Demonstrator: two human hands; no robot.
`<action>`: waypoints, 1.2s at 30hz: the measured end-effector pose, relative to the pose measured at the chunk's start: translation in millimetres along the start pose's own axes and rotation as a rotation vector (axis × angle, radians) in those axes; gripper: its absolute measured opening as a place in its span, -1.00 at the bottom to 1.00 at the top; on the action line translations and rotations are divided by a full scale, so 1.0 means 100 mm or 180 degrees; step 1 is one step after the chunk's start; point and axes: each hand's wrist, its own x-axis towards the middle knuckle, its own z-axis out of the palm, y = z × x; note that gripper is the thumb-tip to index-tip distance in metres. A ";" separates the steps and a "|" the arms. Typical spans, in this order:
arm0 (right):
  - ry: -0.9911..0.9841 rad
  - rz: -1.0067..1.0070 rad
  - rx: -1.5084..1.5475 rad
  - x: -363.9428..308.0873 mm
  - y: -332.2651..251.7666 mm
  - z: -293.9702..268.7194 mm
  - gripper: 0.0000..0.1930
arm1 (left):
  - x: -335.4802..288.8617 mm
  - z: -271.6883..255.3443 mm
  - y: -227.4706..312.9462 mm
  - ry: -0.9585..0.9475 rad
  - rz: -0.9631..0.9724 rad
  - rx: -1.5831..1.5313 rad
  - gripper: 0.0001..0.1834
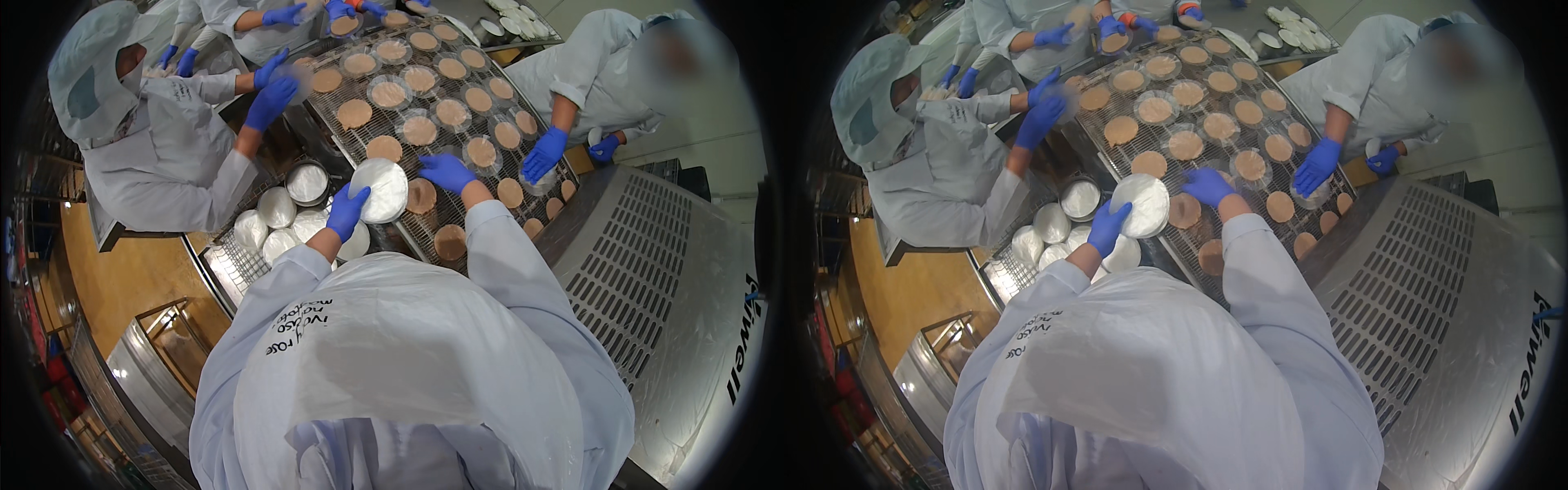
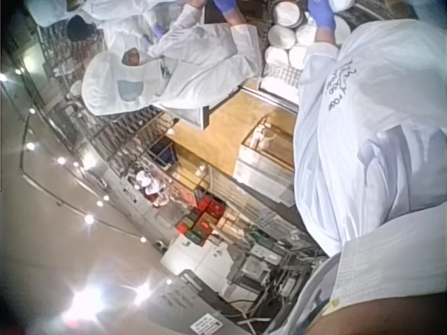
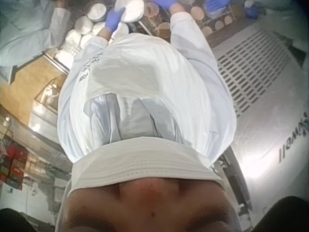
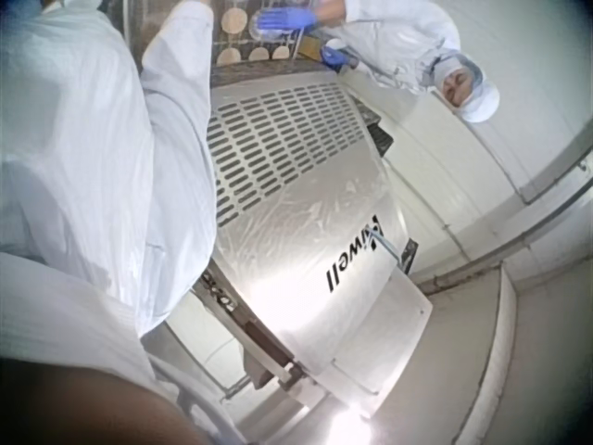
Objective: The person places white circular discs onto brown circular items arranged on a metal rack. They pick up each white disc from a stack and position it on top of a brown item, repeating this action continuously.
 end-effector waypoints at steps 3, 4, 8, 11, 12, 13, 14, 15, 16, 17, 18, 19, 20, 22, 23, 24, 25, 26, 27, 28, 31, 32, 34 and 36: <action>0.0181 -0.0080 0.0397 0.21 -0.75 0.43 -0.67 | 0.09 -0.28 -0.09 0.0049 -0.0190 -0.0174 -0.49; 0.0128 0.0084 0.0158 0.25 -0.96 0.48 -0.66 | 0.12 -0.38 -0.10 0.0035 -0.0293 -0.0251 -0.50; 0.0535 -0.0100 0.0428 0.68 -0.74 0.91 -0.72 | 0.34 -0.77 -0.16 0.0157 -0.0414 -0.0278 -0.49; 0.0299 -0.0259 0.0883 1.01 -0.68 0.56 -0.75 | 0.52 -0.80 -0.06 0.0169 -0.0328 -0.0312 -0.49; -0.0176 0.0418 0.1203 1.05 -0.81 0.33 -0.78 | 0.55 -0.74 0.00 0.0195 -0.0335 -0.0267 -0.49; -0.0003 0.0236 0.0808 1.12 -0.72 0.25 -0.78 | 0.56 -0.67 0.06 0.0219 -0.0344 -0.0224 -0.49; 0.0171 0.0055 0.0413 1.19 -0.60 0.18 -0.78 | 0.57 -0.58 0.11 0.0247 -0.0339 -0.0202 -0.49; 0.0348 -0.0117 0.0019 1.20 -0.59 0.16 -0.77 | 0.55 -0.56 0.13 0.0265 -0.0337 -0.0179 -0.49; 0.0540 -0.0448 0.0488 1.17 -0.58 0.18 -0.75 | 0.52 -0.55 0.16 0.0285 -0.0337 -0.0156 -0.49; 0.0282 -0.0273 0.0562 1.15 -0.58 0.19 -0.74 | 0.49 -0.54 0.19 0.0322 -0.0323 -0.0197 -0.49; 0.0016 -0.0110 0.0629 1.07 -0.78 0.16 -0.73 | 0.45 -0.58 0.21 0.0369 -0.0303 -0.0245 -0.49; -0.0250 0.0053 0.0696 1.01 -0.91 0.16 -0.72 | 0.40 -0.62 0.22 0.0417 -0.0283 -0.0291 -0.49; -0.0170 -0.0101 0.0892 1.01 -0.83 0.32 -0.71 | 0.36 -0.67 0.21 0.0419 -0.0277 -0.0328 -0.48; 0.0036 -0.0359 0.1270 0.98 -0.65 0.61 -0.70 | 0.30 -0.71 0.23 0.0356 -0.0273 -0.0405 -0.48; 0.0134 -0.0132 0.1570 0.96 -0.59 0.63 -0.69 | 0.27 -0.73 0.23 0.0350 -0.0297 -0.0318 -0.48; 0.0228 0.0073 0.1852 0.90 -0.61 0.51 -0.69 | 0.24 -0.74 0.26 0.0357 -0.0297 -0.0244 -0.47; 0.0334 0.0294 0.2138 0.85 -0.55 0.36 -0.68 | 0.24 -0.72 0.29 0.0347 -0.0305 -0.0163 -0.47; 0.0583 0.0570 0.2206 0.86 -0.41 0.18 -0.72 | 0.24 -0.70 0.32 0.0394 -0.0295 -0.0195 -0.47; 0.0875 0.0867 0.2271 0.84 -0.20 -0.08 -0.75 | 0.26 -0.65 0.38 0.0396 -0.0287 -0.0218 -0.46; 0.1207 0.0943 0.1209 0.81 0.07 -0.31 -0.79 | 0.27 -0.59 0.43 0.0419 -0.0277 -0.0243 -0.46; 0.2413 0.0884 -0.0689 0.63 0.81 -0.87 -0.82 | 0.33 -0.47 0.47 0.0493 -0.0338 -0.0263 -0.49; 0.2530 0.0772 -0.0808 0.64 0.87 -0.92 -0.81 | 0.37 -0.43 0.49 0.0485 -0.0357 -0.0245 -0.49; 0.2766 0.0552 -0.1057 0.67 1.02 -1.01 -0.80 | 0.45 -0.33 0.52 0.0458 -0.0393 -0.0211 -0.49; 0.1763 0.0921 -0.1435 0.72 1.08 -0.75 -0.78 | 0.49 -0.21 0.52 0.0360 -0.0386 -0.0285 -0.50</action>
